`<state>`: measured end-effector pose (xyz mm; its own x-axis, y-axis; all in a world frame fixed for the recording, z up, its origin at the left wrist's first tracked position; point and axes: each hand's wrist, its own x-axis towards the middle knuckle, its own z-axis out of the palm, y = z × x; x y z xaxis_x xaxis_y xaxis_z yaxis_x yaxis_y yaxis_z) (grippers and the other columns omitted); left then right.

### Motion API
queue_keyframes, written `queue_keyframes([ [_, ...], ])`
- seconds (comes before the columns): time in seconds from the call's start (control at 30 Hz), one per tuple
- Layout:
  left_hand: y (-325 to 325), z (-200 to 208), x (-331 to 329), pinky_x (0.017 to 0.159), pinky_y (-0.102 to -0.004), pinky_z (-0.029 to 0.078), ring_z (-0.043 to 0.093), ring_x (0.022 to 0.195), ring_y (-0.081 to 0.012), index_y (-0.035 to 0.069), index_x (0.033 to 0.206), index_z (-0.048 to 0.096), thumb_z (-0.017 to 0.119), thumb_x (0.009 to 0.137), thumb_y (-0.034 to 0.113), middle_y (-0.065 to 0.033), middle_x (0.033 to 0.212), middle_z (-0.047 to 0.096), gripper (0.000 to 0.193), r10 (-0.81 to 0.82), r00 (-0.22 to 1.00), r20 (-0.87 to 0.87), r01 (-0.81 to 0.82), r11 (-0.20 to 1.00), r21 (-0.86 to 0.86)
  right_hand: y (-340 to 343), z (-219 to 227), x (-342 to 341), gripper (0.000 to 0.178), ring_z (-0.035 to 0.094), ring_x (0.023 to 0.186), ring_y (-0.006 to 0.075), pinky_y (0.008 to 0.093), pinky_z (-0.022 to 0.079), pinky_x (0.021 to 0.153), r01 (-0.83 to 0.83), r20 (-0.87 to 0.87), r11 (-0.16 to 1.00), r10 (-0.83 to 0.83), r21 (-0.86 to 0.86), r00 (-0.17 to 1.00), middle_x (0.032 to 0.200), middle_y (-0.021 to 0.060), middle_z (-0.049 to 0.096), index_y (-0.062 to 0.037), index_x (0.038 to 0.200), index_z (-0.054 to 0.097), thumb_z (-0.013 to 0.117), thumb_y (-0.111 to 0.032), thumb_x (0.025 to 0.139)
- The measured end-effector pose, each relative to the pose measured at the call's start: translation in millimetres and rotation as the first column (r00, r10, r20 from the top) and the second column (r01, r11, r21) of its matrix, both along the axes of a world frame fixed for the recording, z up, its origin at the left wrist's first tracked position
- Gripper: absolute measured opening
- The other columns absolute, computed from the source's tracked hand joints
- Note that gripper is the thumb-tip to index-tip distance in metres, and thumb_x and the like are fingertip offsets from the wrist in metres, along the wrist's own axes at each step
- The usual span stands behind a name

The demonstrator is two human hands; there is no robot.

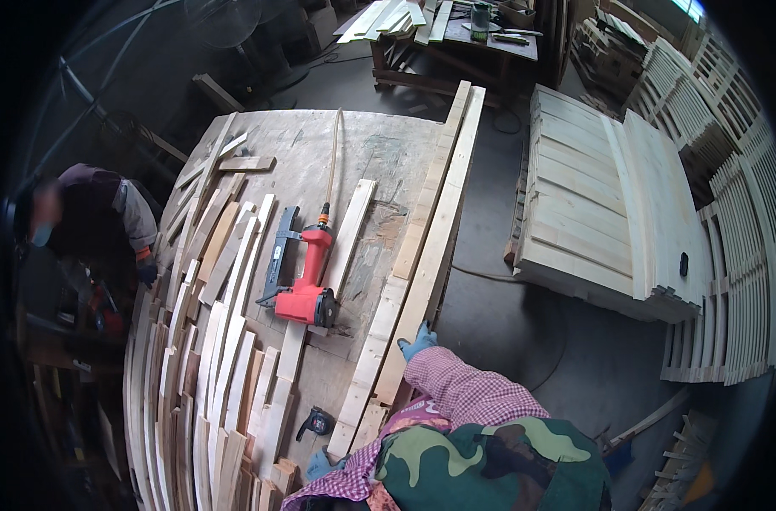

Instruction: The person uses a red nail gun to fasten wooden planks together on a workbench. They repeatedly measure planks with a tape measure, align them, and drive nails to join them. A coworker is visible in the background handling additional planks.

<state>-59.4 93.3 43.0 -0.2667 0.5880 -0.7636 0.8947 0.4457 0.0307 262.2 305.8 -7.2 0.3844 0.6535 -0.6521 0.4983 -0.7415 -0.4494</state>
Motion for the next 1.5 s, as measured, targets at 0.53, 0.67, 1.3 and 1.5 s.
queue_keyframes([
  [0.53,15,0,9,0.091,-0.0407,0.043,0.050,0.116,-0.0292,0.006,0.131,0.041,0.063,0.063,0.074,-0.0156,0.120,0.051,0.099,-0.083,0.995,-0.050,0.082,0.996,-0.021,2,7,3,0.099,0.037,0.127,0.0418,0.0444,0.034,0.106,-0.056,0.004,0.998,0.056,-0.020,0.998,0.139,0.0257,0.032,-0.0045,0.146,0.014,0.069,-0.046,0.075],
  [0.67,18,6,9,0.091,-0.0404,0.043,0.050,0.115,-0.0292,0.006,0.127,0.044,0.064,0.063,0.074,-0.0164,0.120,0.050,0.095,-0.057,0.997,-0.058,0.052,0.996,-0.077,4,2,3,0.100,0.039,0.126,0.0418,0.0440,0.034,0.106,-0.080,0.017,0.996,0.080,-0.025,0.997,0.139,0.0262,0.033,-0.0042,0.146,0.014,0.069,-0.047,0.074],
  [1.3,-2,14,-2,0.095,-0.0409,0.041,0.049,0.116,-0.0315,0.003,0.136,0.036,0.065,0.065,0.071,-0.0189,0.126,0.050,0.103,0.101,0.957,0.271,-0.157,0.968,0.196,8,3,10,0.105,0.038,0.126,0.0416,0.0448,0.034,0.105,-0.168,0.088,0.982,0.175,-0.082,0.981,0.138,0.0268,0.034,-0.0022,0.146,0.012,0.069,-0.051,0.072],
  [1.5,-88,-55,-9,0.107,-0.0547,0.018,0.032,0.128,-0.0368,0.008,0.143,0.026,0.060,0.074,0.055,-0.0184,0.139,0.037,0.090,-0.069,0.989,-0.127,0.118,0.891,0.438,1,65,37,0.106,0.030,0.131,0.0389,0.0497,0.027,0.107,-0.880,0.532,0.451,0.713,0.150,0.456,0.142,0.0228,0.029,-0.0181,0.147,0.015,0.076,-0.041,0.064],
])
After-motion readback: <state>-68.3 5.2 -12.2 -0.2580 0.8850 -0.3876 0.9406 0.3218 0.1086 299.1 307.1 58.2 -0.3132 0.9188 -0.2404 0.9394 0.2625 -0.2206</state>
